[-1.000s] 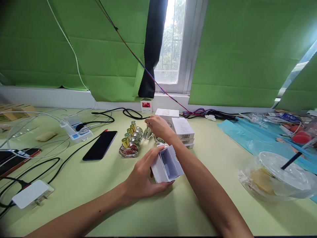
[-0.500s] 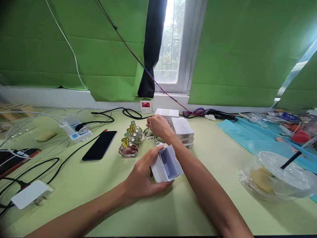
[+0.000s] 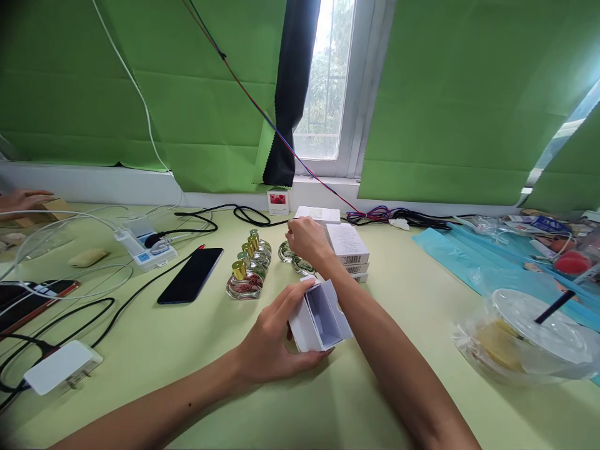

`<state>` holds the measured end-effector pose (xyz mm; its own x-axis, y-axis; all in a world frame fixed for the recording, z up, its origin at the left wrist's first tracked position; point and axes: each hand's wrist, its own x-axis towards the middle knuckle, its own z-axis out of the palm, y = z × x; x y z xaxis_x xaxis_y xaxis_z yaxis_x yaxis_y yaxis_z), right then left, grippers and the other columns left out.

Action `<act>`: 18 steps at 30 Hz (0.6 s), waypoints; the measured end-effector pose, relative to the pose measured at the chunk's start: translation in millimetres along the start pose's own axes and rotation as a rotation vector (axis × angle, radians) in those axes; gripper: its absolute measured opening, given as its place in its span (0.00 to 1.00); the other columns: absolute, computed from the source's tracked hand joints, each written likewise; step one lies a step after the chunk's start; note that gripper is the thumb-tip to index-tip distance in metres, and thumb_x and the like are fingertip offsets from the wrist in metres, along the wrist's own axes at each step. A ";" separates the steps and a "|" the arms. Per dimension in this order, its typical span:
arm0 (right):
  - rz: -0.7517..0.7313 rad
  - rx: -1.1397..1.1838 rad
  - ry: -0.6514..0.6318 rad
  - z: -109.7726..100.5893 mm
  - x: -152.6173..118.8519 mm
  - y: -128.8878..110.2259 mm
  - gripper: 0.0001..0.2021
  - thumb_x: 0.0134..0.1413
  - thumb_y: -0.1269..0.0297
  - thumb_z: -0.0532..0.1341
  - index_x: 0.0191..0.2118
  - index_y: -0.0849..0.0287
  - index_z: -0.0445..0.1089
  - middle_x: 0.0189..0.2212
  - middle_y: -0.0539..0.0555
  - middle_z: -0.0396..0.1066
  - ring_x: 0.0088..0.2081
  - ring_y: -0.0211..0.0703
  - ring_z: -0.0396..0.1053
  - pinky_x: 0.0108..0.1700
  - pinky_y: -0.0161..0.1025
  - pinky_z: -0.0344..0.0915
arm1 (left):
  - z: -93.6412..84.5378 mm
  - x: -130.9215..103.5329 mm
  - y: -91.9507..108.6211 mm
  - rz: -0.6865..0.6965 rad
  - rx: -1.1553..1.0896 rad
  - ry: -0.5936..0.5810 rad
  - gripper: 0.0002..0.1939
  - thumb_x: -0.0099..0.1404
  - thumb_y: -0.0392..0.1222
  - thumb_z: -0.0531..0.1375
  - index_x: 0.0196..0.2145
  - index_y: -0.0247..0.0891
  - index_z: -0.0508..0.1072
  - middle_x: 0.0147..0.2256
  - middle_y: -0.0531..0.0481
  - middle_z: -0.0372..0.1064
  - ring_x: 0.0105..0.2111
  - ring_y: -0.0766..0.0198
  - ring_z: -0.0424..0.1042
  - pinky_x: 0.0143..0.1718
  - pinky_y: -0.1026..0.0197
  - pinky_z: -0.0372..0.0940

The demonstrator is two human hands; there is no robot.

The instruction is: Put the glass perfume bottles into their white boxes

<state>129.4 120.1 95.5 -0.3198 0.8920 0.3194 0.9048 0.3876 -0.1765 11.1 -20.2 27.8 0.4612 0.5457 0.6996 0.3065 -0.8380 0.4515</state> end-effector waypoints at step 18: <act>0.233 -0.002 0.007 -10.8 -7.0 -4.3 0.13 0.61 0.69 0.58 0.50 0.62 0.73 0.50 0.67 0.68 0.54 0.58 0.64 0.43 0.41 0.63 | -0.1 0.0 0.2 -0.005 -0.002 0.002 0.48 0.56 0.48 0.70 0.67 0.42 0.52 0.55 0.38 0.69 0.49 0.51 0.77 0.45 0.55 0.77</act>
<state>130.9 109.6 104.1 -0.0999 0.9558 0.2766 0.9545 0.1706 -0.2445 11.1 -20.4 28.0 0.4584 0.5494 0.6985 0.3066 -0.8355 0.4559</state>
